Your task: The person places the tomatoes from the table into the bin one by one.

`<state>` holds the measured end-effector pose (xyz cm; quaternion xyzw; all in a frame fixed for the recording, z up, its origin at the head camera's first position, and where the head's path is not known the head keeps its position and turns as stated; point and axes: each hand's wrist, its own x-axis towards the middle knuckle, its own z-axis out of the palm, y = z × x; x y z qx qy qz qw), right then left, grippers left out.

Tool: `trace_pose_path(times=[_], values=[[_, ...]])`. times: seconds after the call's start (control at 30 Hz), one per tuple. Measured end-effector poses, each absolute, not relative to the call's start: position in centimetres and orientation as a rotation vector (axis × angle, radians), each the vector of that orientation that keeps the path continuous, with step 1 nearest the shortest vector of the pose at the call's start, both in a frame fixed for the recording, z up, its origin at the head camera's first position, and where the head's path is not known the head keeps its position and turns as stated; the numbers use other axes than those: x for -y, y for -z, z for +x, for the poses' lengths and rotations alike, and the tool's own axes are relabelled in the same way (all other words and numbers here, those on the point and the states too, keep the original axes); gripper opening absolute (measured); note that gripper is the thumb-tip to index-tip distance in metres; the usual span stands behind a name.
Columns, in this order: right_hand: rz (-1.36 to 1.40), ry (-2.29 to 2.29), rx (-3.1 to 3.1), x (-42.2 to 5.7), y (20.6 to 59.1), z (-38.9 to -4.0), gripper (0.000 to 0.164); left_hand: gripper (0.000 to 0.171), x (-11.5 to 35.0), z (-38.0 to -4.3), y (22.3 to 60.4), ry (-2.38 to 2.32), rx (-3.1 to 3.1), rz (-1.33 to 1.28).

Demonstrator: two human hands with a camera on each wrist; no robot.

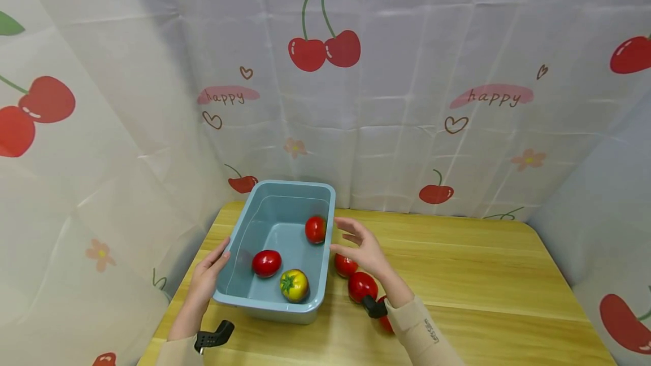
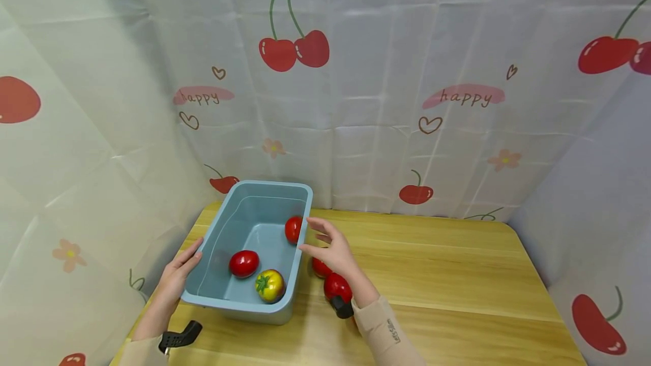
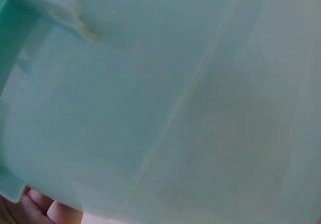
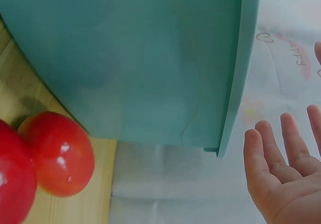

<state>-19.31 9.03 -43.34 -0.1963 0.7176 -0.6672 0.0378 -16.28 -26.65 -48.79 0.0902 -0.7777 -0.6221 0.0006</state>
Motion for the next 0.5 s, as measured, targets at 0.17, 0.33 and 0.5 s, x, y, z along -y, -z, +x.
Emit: trace_pose_path(times=[0.17, 0.33, 0.5], values=[[-0.551, 2.032, -2.226, -9.6, 43.8, -19.3, 0.057, 0.058, 26.6, -16.3, 48.7, 1.953, 2.448, 0.3], [-0.547, 2.044, -2.247, -10.2, 44.9, -19.5, 0.056, 0.057, 26.6, -16.3, 48.7, 1.958, 2.442, 0.301], [-0.533, 2.05, -2.271, -10.9, 47.1, -20.1, 0.056, 0.056, 26.6, -16.3, 48.7, 1.962, 2.44, 0.295]])
